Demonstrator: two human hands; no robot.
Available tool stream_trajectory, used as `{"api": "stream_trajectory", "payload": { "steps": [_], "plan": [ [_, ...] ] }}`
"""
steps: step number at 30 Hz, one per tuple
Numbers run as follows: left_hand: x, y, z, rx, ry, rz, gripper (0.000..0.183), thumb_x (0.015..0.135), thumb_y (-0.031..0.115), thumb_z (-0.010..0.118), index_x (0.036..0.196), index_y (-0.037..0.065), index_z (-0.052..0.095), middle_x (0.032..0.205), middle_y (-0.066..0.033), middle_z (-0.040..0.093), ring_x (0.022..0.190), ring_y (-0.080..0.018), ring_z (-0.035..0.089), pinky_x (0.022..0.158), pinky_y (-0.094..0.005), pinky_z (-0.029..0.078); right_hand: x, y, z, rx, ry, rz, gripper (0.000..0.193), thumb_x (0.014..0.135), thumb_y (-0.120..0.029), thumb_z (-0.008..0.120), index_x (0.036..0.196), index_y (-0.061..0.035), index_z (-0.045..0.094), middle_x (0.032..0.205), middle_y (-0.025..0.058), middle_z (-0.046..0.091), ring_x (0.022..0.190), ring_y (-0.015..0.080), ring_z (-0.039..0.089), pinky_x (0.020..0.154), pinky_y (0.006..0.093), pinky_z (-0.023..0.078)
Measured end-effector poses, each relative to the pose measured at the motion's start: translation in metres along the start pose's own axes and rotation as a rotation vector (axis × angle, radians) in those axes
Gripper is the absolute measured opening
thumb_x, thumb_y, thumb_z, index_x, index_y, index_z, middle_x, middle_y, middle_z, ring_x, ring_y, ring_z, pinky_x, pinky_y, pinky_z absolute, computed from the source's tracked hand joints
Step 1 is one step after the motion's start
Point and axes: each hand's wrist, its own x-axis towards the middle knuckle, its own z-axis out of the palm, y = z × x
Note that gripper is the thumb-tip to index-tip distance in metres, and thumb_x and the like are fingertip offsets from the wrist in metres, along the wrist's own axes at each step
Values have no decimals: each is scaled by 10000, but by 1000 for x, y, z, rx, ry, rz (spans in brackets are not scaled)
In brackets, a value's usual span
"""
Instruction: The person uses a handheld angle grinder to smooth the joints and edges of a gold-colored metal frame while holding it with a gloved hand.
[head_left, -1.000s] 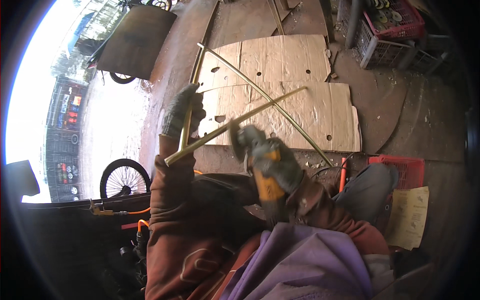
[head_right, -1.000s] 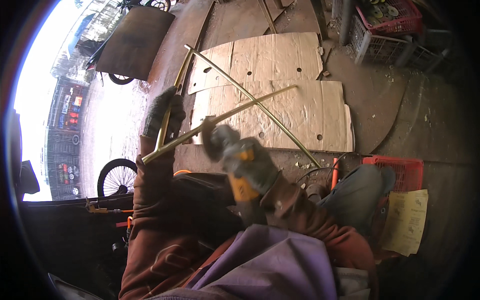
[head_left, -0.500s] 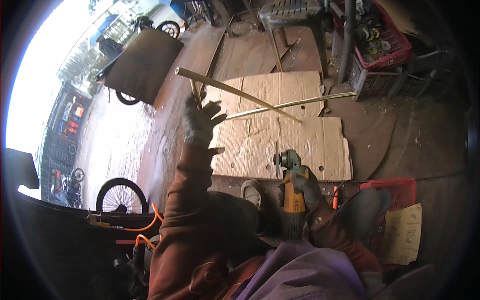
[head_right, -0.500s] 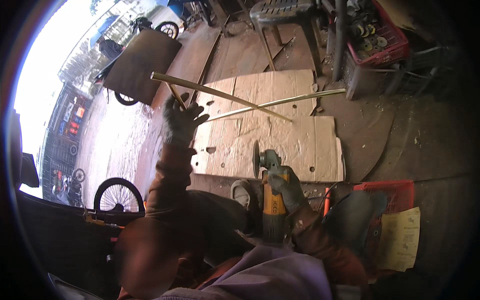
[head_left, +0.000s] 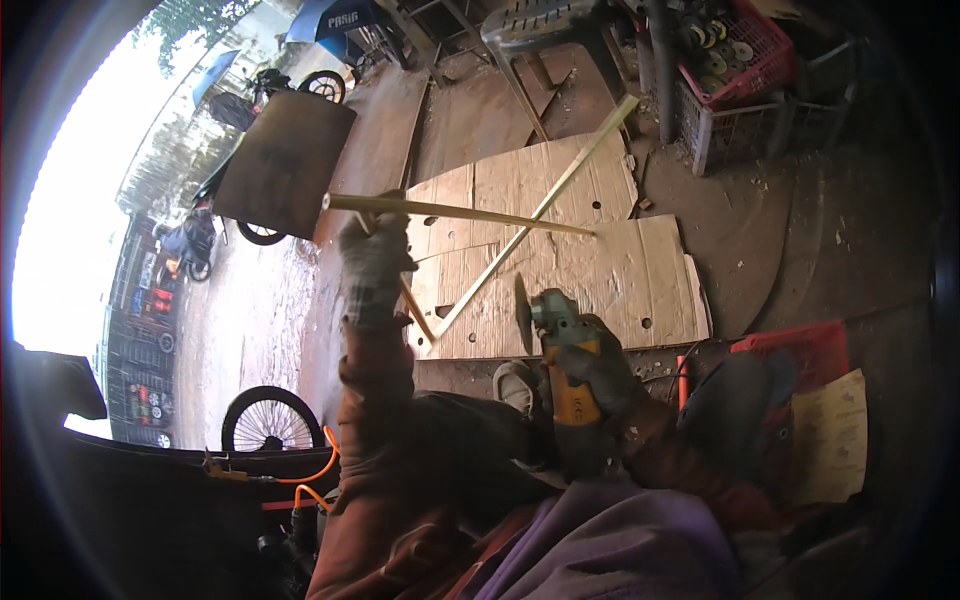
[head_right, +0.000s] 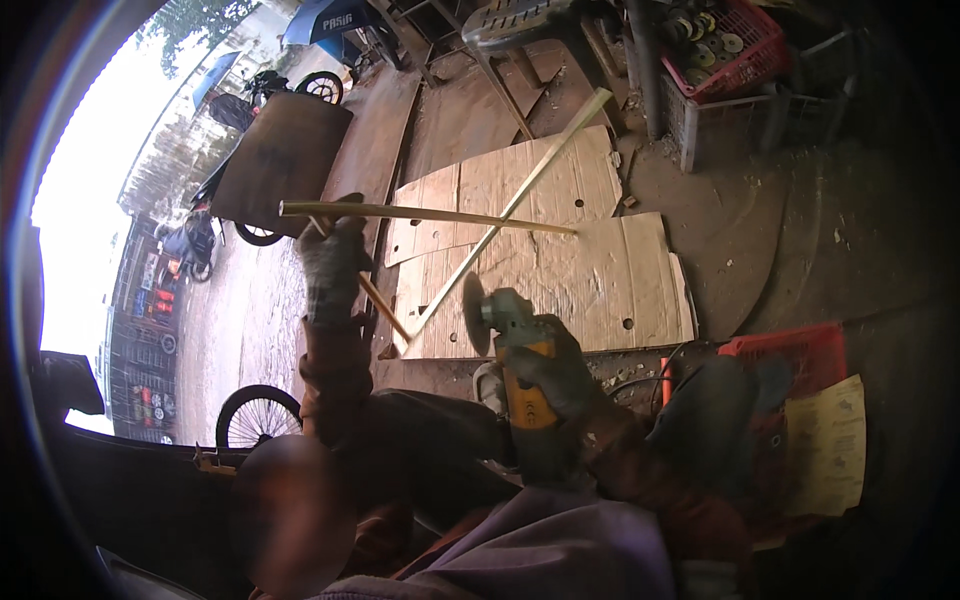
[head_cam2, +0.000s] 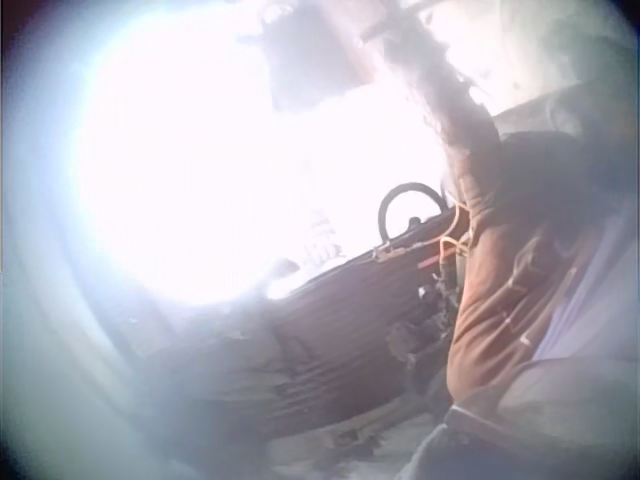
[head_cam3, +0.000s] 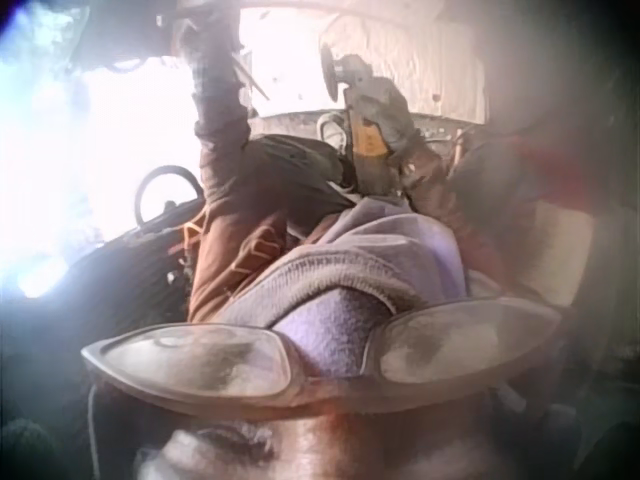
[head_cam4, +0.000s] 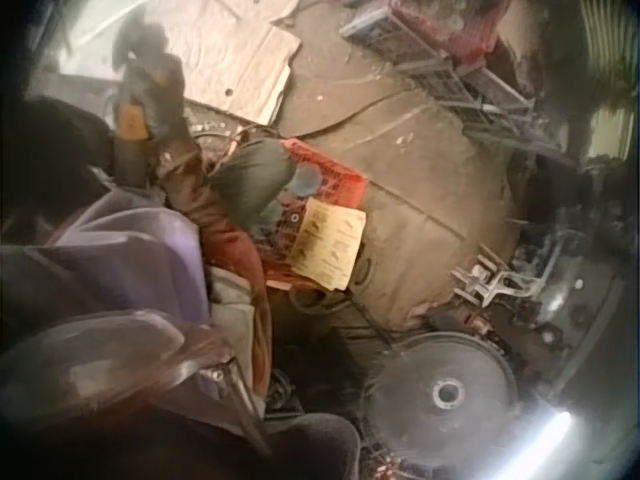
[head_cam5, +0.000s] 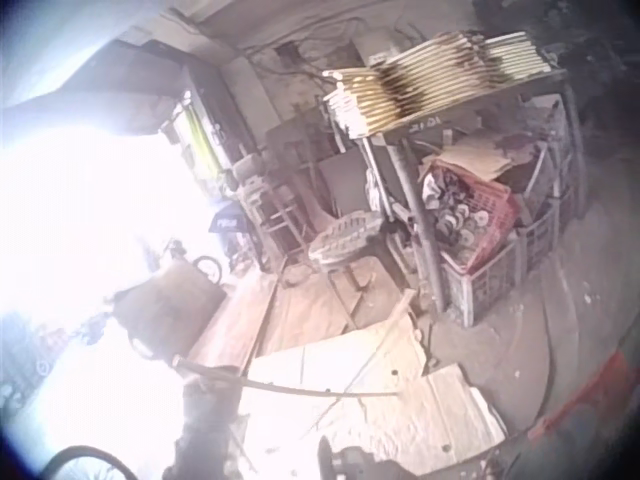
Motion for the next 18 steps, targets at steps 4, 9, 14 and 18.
{"api": "stream_trajectory", "payload": {
  "steps": [4, 9, 14, 18],
  "plan": [
    [-14, 8, 1, -397, -71, 17, 296, 976, 212, 658, 1124, -42, 690, 627, 14, 545, 382, -79, 429, 349, -254, 399, 26, 0, 2, 15, 0, -71, 278, 859, -167, 712, 1077, -46, 590, 918, 74, 673, 730, 129, 629, 656, 266, 517],
    [-20, 11, -1, -335, 77, -17, 357, 1009, 308, 619, 1050, -39, 692, 559, 23, 481, 367, -73, 399, 328, -254, 313, 58, 2, 32, 68, 16, -28, 284, 860, -169, 768, 1053, -45, 601, 891, 61, 666, 714, 128, 630, 641, 270, 517],
    [-30, 10, 8, -157, 221, -54, 410, 1011, 382, 639, 1018, -26, 682, 541, 47, 428, 363, -62, 361, 330, -251, 305, 89, 22, 62, 252, -68, -27, 295, 874, -102, 765, 1099, -42, 584, 853, 72, 658, 715, 158, 668, 606, 304, 554],
    [-31, 0, -5, -157, 220, -123, 442, 1033, 409, 585, 1083, -25, 653, 553, 56, 384, 373, -56, 345, 323, -242, 294, 118, 61, 61, 273, 78, -162, 310, 891, -126, 754, 1124, -39, 569, 841, 89, 661, 676, 176, 672, 606, 317, 575]
  ]
}}
